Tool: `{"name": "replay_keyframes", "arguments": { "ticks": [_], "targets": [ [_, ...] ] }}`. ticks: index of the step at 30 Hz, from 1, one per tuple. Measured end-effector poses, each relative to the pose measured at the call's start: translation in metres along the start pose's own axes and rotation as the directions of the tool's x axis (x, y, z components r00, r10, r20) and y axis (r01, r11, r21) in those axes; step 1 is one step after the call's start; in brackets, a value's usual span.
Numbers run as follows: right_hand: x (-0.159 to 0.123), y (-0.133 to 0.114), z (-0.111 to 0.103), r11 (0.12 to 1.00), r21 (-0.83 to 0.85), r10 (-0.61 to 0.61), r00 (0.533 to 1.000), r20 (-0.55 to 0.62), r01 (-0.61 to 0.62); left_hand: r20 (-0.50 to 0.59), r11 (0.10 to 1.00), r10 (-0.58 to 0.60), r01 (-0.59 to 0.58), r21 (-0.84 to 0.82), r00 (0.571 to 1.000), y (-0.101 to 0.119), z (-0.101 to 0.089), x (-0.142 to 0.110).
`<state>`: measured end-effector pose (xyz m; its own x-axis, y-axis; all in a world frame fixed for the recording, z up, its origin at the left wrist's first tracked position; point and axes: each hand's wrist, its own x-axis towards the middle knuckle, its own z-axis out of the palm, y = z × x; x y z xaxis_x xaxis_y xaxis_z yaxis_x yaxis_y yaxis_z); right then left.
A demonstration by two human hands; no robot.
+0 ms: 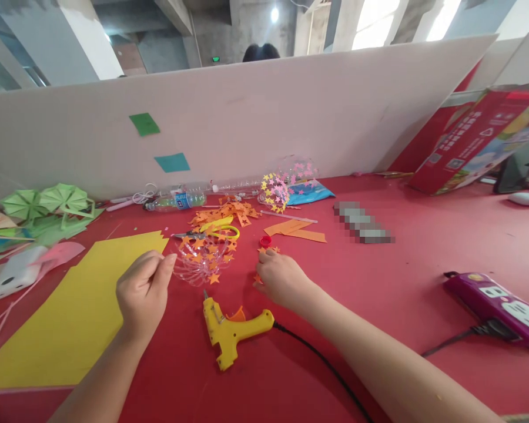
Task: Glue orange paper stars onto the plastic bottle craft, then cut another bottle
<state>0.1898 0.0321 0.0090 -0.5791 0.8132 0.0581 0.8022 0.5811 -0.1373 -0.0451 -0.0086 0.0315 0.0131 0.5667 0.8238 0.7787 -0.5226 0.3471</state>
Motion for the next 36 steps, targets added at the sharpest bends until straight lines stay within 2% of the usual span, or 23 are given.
{"name": "replay_keyframes", "arguments": {
  "ticks": [5,10,15,16,18,20,22,31,36],
  "targets": [
    [0.001,-0.011,0.01,0.997,-0.076,0.019,1.0,0.013,-0.018,-0.026,0.988,-0.138,0.136,-0.069,0.99,0.0,0.004,0.0],
    [0.001,-0.011,0.01,0.997,-0.021,0.07,0.997,-0.036,-0.071,0.024,0.999,-0.013,0.014,-0.046,1.0,-0.001,0.004,0.0],
    [0.0,-0.012,0.002,0.99,0.11,0.103,0.984,-0.148,-0.087,0.125,0.999,0.036,-0.033,-0.028,0.992,0.006,0.001,-0.001],
    [-0.001,-0.014,0.0,0.988,0.14,0.084,0.98,-0.18,-0.059,0.142,0.999,0.039,-0.036,-0.027,0.989,0.007,0.001,-0.001],
    [-0.004,-0.019,-0.002,0.972,0.222,-0.013,0.955,-0.295,0.082,0.164,0.999,0.025,-0.021,-0.027,0.986,0.01,0.002,-0.002],
    [-0.007,-0.024,-0.002,0.919,0.279,-0.136,0.888,-0.439,0.278,0.173,0.999,0.0,0.007,-0.043,0.985,0.011,0.003,-0.003],
    [-0.009,-0.028,-0.001,0.868,0.283,-0.215,0.823,-0.526,0.408,0.17,0.997,-0.009,0.023,-0.08,0.985,0.012,0.004,-0.003],
    [-0.008,-0.027,0.0,0.878,0.235,-0.239,0.805,-0.542,0.418,0.157,0.984,-0.031,0.058,-0.17,0.987,0.012,0.006,-0.004],
    [-0.009,-0.028,-0.001,0.878,0.226,-0.249,0.805,-0.538,0.422,0.154,0.984,-0.05,0.075,-0.161,0.987,0.013,0.006,-0.004]
  ]
}}
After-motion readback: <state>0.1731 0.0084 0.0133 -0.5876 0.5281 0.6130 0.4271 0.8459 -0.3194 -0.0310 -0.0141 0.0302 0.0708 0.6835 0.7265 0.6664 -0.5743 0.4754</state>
